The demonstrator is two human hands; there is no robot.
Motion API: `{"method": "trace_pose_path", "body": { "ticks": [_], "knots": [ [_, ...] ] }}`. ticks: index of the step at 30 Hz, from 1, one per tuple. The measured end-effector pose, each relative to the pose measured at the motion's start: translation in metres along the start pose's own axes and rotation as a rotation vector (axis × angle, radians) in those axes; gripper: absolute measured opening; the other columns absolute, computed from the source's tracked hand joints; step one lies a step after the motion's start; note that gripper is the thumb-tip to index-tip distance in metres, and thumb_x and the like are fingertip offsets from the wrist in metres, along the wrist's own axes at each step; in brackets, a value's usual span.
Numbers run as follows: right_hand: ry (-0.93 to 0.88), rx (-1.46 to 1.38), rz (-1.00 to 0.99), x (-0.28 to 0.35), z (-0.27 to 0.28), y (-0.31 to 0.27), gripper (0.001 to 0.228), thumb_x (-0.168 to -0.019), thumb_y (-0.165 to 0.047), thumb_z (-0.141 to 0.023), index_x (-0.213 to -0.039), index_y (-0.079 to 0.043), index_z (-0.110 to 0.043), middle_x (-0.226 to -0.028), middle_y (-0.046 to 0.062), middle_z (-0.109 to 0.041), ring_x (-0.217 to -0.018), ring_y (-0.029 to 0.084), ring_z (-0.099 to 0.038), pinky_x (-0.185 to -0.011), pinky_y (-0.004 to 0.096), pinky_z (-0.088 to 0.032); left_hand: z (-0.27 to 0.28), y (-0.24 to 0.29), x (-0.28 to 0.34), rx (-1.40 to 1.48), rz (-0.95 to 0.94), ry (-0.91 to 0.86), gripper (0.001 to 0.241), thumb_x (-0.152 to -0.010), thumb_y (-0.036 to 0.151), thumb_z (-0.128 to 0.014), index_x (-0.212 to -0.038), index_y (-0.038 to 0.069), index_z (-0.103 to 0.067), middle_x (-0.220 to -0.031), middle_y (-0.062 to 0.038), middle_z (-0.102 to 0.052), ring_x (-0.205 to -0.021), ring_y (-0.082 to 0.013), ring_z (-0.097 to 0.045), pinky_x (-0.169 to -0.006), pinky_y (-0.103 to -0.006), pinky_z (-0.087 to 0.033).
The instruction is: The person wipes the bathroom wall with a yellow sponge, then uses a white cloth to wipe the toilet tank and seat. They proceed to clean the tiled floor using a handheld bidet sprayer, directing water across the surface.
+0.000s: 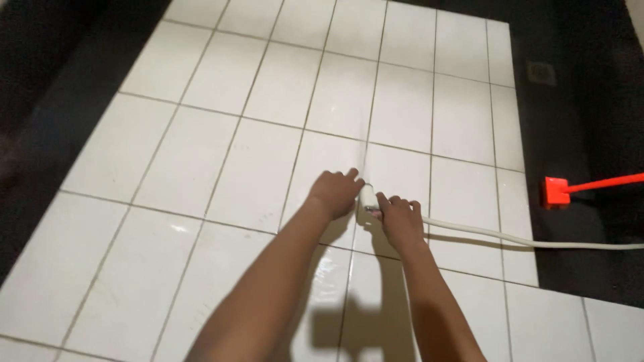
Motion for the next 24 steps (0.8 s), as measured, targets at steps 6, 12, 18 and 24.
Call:
{"method": "trace_pose_path", "body": {
  "ticks": [6, 12, 18, 24],
  "knots": [
    [-0.108, -0.006, -0.025, 0.002, -0.004, -0.002, 0.051, -0.100, -0.045, -0.054, -0.145, -0.021, -0.051, -0.117, 0.008, -0.068, -0.113, 0.027, -0.062, -0.106, 0.050, -0.038, -0.023, 0.005, -0.016, -0.015, -0.049, -0.004, 0.032, -0.091, 0.024, -0.070, -0.122, 0.014, -0.063, -0.126, -0.008, -0.061, -0.102, -0.0281, -0.071, -0.081, -0.0446, -0.057],
    [-0.076, -0.075, -0.072, 0.010, 0.017, 0.002, 0.050, -0.099, -0.043, -0.056, -0.145, -0.022, -0.053, -0.115, 0.008, -0.068, -0.111, 0.027, -0.062, -0.101, 0.047, -0.040, -0.010, 0.008, -0.019, -0.012, -0.101, 0.029, 0.037, -0.088, 0.024, -0.072, -0.121, 0.013, -0.062, -0.123, -0.008, -0.061, -0.100, -0.0276, -0.071, -0.078, -0.0437, -0.058],
    [-0.114, -0.026, -0.132, 0.013, 0.020, 0.006, 0.047, -0.099, -0.042, -0.055, -0.142, -0.023, -0.055, -0.110, 0.008, -0.067, -0.108, 0.027, -0.063, -0.094, 0.048, -0.041, -0.004, -0.006, -0.010, -0.016, -0.120, 0.058, 0.041, -0.088, 0.028, -0.073, -0.124, 0.013, -0.061, -0.124, -0.010, -0.060, -0.097, -0.0288, -0.072, -0.076, -0.0444, -0.058],
    [-0.192, -0.020, -0.253, 0.023, 0.060, 0.002, 0.033, -0.104, -0.042, -0.050, -0.129, -0.023, -0.060, -0.102, 0.008, -0.068, -0.101, 0.026, -0.065, -0.094, 0.047, -0.041, -0.005, -0.022, -0.011, -0.038, -0.122, 0.062, 0.041, -0.088, 0.026, -0.073, -0.125, 0.013, -0.061, -0.125, -0.010, -0.060, -0.098, -0.0286, -0.072, -0.077, -0.0447, -0.058]
  ]
}}
Point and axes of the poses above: each hand's wrist, its own x-axis away from the middle knuckle, its own z-axis out of the back of the hand, y = z × x, the point moved 5 cm from there along -x, towards the middle knuckle
